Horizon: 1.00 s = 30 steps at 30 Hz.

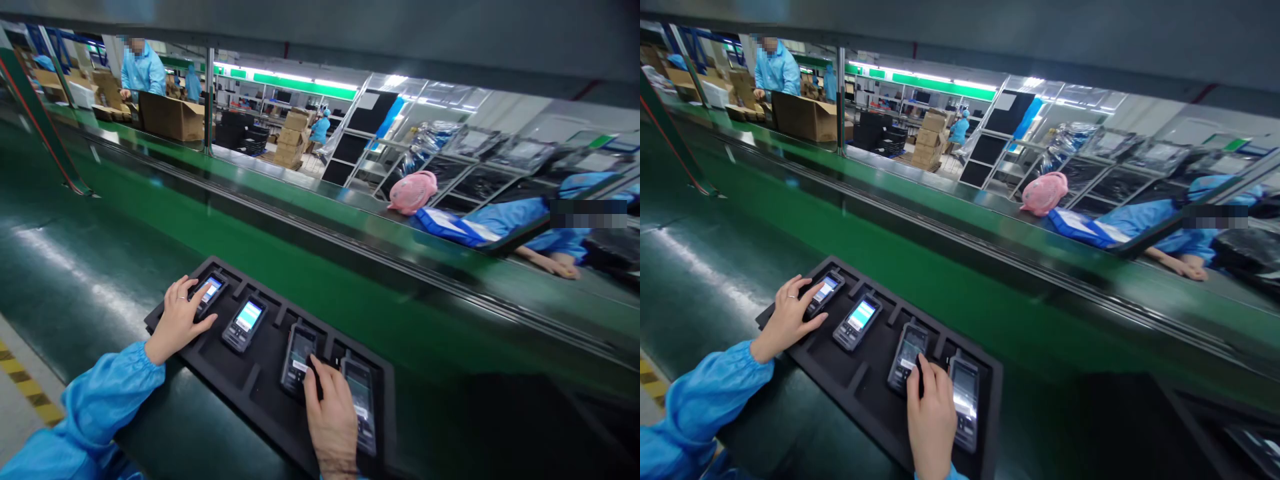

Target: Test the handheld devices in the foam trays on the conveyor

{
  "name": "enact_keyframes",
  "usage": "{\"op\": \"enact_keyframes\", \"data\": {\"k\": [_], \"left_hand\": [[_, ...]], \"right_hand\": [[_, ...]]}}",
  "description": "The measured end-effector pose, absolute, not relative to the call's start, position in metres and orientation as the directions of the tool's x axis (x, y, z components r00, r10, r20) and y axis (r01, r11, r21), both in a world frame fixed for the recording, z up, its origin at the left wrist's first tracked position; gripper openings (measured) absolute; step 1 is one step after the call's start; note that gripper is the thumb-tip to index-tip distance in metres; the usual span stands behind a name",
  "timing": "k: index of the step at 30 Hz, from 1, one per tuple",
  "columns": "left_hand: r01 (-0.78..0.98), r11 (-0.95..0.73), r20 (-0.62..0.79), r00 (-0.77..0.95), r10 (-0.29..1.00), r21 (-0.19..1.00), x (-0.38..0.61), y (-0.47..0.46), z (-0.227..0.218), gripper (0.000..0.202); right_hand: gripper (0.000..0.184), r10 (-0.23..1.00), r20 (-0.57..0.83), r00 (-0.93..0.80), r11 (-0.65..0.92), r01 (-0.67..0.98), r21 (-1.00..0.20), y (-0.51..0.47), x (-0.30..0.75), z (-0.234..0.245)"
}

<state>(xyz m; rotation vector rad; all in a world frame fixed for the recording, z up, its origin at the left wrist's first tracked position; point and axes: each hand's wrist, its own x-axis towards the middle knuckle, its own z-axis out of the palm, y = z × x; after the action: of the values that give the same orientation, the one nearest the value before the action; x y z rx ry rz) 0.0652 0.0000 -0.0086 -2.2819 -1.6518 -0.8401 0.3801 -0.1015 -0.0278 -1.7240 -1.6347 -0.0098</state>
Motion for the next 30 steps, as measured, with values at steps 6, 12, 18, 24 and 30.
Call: {"op": "enact_keyframes", "data": {"k": [6, 12, 18, 24, 30], "left_hand": [[0.793, -0.573, 0.581, 0.371, 0.725, 0.208, 0.101, -0.024, -0.002, 0.041], [0.856, -0.468, 0.594, 0.262, 0.761, 0.221, 0.107, -0.026, -0.002, 0.035], [0.953, -0.242, 0.562, 0.101, 0.821, 0.183, 0.071, 0.004, 0.001, 0.043], [0.94, -0.297, 0.538, 0.167, 0.826, 0.165, 0.071, 0.005, -0.004, 0.039], [0.943, -0.299, 0.513, 0.186, 0.838, 0.148, 0.072, 0.005, -0.007, 0.037]], "right_hand": [[0.04, 0.859, 0.467, 0.212, 0.068, 0.855, -0.514, -0.101, 0.379, -0.025], [0.04, 0.853, 0.48, 0.204, 0.089, 0.85, -0.519, -0.103, 0.38, -0.024], [0.041, 0.856, 0.485, 0.179, 0.098, 0.865, -0.493, -0.102, 0.38, -0.027], [0.04, 0.855, 0.486, 0.182, 0.104, 0.858, -0.503, -0.102, 0.38, -0.026], [0.039, 0.868, 0.458, 0.191, 0.095, 0.843, -0.53, -0.103, 0.381, -0.027]]}}
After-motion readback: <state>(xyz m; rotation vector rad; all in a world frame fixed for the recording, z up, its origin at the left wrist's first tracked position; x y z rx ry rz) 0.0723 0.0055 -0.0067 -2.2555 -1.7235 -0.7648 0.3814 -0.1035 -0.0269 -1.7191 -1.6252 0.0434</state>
